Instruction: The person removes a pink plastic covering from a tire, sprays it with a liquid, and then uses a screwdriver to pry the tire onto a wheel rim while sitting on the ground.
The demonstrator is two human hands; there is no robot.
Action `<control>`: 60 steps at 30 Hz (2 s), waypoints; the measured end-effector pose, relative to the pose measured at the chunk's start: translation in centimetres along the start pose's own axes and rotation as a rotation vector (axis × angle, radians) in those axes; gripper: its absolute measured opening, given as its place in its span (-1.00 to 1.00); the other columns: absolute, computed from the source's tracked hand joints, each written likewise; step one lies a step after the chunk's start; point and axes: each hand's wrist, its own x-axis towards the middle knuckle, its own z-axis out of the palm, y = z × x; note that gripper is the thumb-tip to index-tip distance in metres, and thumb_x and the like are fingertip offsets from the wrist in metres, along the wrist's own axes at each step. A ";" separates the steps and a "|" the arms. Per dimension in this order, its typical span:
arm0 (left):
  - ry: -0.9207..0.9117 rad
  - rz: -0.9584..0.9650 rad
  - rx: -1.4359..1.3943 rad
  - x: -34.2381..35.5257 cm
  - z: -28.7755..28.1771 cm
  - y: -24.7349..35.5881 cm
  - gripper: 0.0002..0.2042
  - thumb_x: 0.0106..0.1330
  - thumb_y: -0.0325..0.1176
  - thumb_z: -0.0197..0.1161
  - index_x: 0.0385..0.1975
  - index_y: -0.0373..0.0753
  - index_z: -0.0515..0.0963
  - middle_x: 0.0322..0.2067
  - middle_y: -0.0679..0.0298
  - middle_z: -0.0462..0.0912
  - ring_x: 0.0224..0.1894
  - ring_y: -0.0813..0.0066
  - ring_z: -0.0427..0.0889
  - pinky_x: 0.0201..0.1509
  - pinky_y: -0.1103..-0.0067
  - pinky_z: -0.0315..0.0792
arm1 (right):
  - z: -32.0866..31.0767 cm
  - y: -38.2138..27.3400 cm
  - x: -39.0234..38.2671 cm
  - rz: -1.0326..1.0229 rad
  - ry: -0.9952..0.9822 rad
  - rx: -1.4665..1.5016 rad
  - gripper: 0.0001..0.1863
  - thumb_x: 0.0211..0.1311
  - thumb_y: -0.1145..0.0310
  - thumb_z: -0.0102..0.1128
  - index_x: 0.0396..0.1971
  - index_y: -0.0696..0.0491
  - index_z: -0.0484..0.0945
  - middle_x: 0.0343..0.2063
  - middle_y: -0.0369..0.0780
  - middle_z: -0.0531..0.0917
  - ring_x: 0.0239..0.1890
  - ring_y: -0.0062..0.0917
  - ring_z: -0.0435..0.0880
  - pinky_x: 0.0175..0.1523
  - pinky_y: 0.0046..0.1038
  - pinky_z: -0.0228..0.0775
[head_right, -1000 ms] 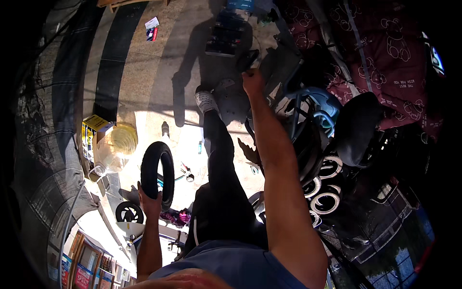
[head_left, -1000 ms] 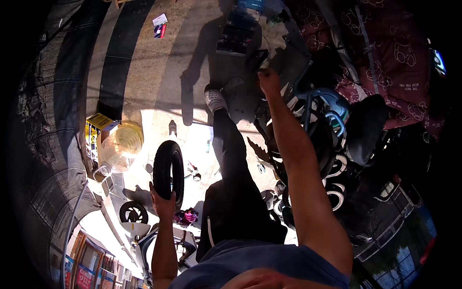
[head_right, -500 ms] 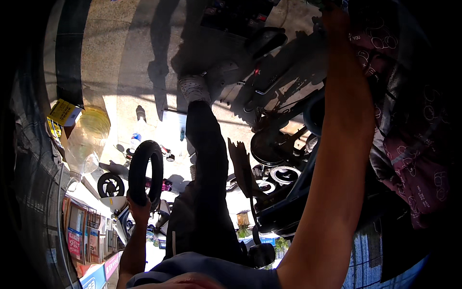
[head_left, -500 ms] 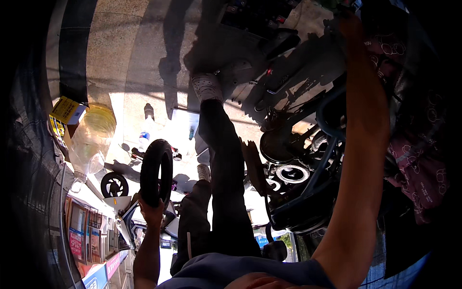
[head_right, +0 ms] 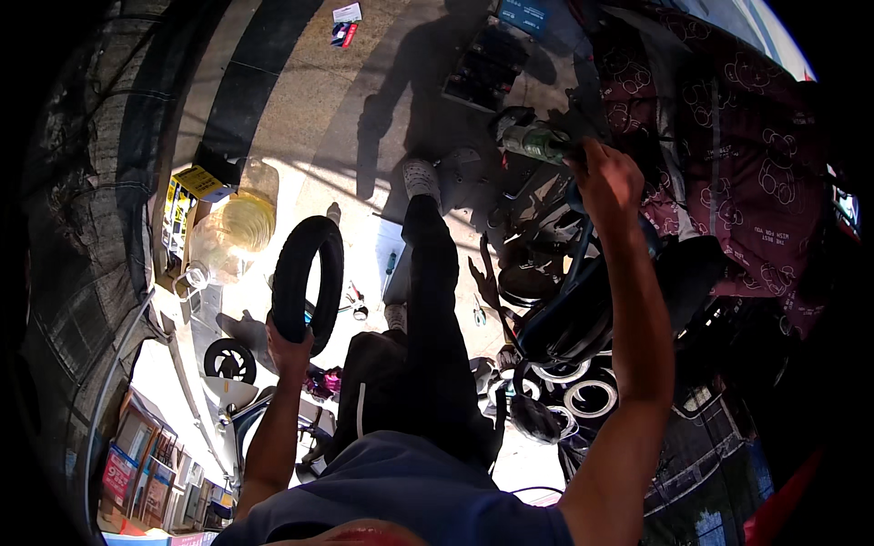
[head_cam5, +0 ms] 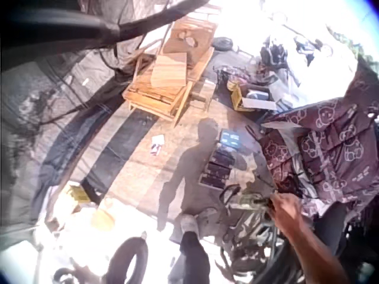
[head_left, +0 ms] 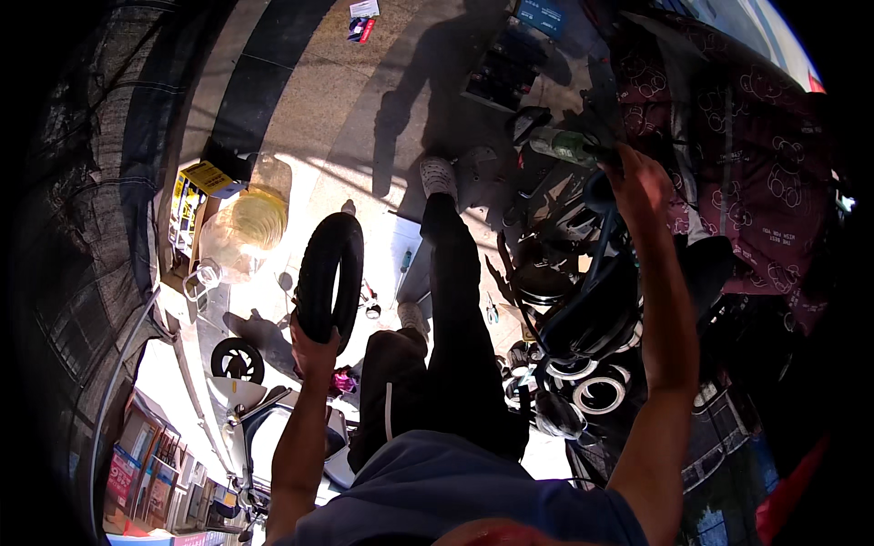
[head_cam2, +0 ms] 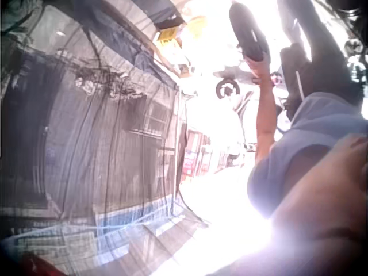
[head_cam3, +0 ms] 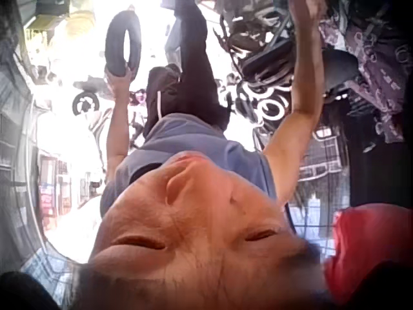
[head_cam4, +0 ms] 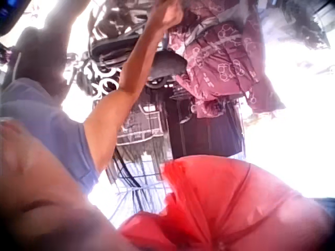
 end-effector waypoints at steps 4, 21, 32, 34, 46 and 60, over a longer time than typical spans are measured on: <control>0.147 0.114 -0.379 -3.8 -6.1 -3.0 -0.05 -0.11 -0.32 0.62 0.38 -0.25 0.27 0.02 0.01 0.63 0.03 0.05 0.66 0.19 0.24 0.51 | -20.4 -11.3 -15.7 -0.034 0.320 0.002 -0.69 0.23 0.24 0.44 -0.17 0.14 0.67 -0.19 -0.17 0.64 -0.16 -0.30 0.61 -0.07 -0.28 0.47; 0.097 0.135 -1.481 -32.1 -29.3 -16.8 -0.40 0.10 -0.36 0.47 0.15 -0.38 0.42 -0.13 0.04 0.69 -0.19 0.23 0.73 -0.06 0.36 0.63 | -32.3 -35.4 -52.8 -0.428 0.374 1.687 -0.31 0.14 0.14 0.39 0.17 0.31 0.47 -0.32 -0.04 0.66 -0.28 -0.41 0.66 -0.09 -0.38 0.53; 0.018 0.394 -1.305 -44.4 -28.9 -15.6 -0.35 0.07 -0.54 0.45 0.23 -0.40 0.39 -0.02 0.13 0.67 -0.04 0.36 0.69 0.17 0.46 0.52 | -14.9 -30.5 -68.9 -0.146 0.220 1.136 -0.60 0.14 0.46 0.40 0.00 0.13 0.59 -0.35 -0.24 0.68 -0.30 -0.55 0.66 -0.17 -0.46 0.49; -0.002 0.419 -1.276 -46.4 -28.2 -14.1 -0.37 0.10 -0.54 0.46 0.22 -0.40 0.40 -0.04 0.14 0.68 -0.05 0.37 0.69 0.15 0.47 0.52 | -15.8 -32.0 -70.9 -0.054 0.185 1.243 -0.64 0.20 0.38 0.44 -0.03 0.14 0.58 -0.36 -0.22 0.68 -0.31 -0.46 0.67 -0.18 -0.42 0.49; -0.069 0.494 -1.148 -49.9 -21.9 -10.1 -0.40 0.08 -0.53 0.54 0.16 -0.40 0.44 -0.10 0.21 0.68 -0.13 0.45 0.66 0.06 0.52 0.53 | -13.5 -30.5 -73.1 0.151 0.304 1.085 -0.52 0.19 0.02 0.48 -0.34 0.15 0.51 -0.54 -0.06 0.60 -0.41 -0.08 0.64 -0.30 -0.20 0.41; -0.297 0.335 -0.622 -33.4 11.3 -12.3 -0.28 0.00 -0.48 0.61 0.22 -0.36 0.43 -0.07 0.14 0.69 -0.07 0.38 0.68 0.04 0.48 0.59 | 20.2 -25.1 -72.5 0.602 0.068 1.053 -0.54 0.15 0.01 0.49 -0.25 0.12 0.61 -0.45 -0.01 0.69 -0.30 -0.03 0.71 -0.22 -0.15 0.47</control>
